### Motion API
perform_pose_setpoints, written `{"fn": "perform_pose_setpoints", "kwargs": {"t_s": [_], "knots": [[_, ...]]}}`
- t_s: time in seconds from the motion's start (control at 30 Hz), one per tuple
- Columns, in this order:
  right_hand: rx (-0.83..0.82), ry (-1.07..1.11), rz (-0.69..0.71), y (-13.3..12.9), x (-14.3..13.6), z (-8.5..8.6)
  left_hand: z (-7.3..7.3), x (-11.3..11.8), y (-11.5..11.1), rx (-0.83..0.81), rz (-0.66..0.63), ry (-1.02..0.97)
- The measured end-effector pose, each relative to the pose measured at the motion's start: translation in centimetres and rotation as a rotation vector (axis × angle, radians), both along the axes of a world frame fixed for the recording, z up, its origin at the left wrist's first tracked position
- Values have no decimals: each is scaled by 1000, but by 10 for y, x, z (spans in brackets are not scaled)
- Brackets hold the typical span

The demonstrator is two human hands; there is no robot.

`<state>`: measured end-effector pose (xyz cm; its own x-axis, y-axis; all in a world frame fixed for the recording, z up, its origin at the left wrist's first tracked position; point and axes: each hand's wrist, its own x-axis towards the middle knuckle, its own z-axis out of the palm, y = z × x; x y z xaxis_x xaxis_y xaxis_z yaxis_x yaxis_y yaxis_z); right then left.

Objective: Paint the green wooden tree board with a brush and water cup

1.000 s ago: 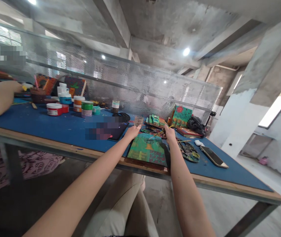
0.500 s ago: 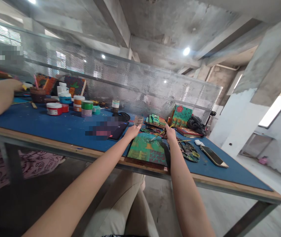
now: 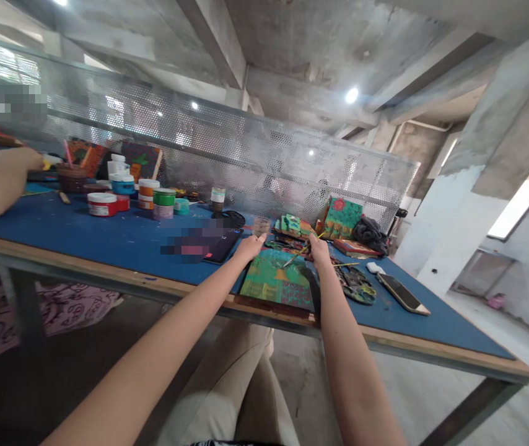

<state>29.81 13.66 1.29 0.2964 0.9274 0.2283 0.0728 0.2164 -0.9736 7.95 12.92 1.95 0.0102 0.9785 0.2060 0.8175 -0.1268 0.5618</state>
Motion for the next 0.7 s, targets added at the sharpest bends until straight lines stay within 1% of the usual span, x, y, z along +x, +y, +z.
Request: {"fn": "perform_pose_setpoints", "kwargs": {"t_s": [0.17,0.43,0.7], "knots": [[-49,12,-1,-5,-3,3,-2,-1,4,10,-17,8],[-162,26,-87,-10,1,5,-7,-2,8,33,-23,10],[-215,56,-100,-6,4,2,-5,-2,7,26,-23,9]]}}
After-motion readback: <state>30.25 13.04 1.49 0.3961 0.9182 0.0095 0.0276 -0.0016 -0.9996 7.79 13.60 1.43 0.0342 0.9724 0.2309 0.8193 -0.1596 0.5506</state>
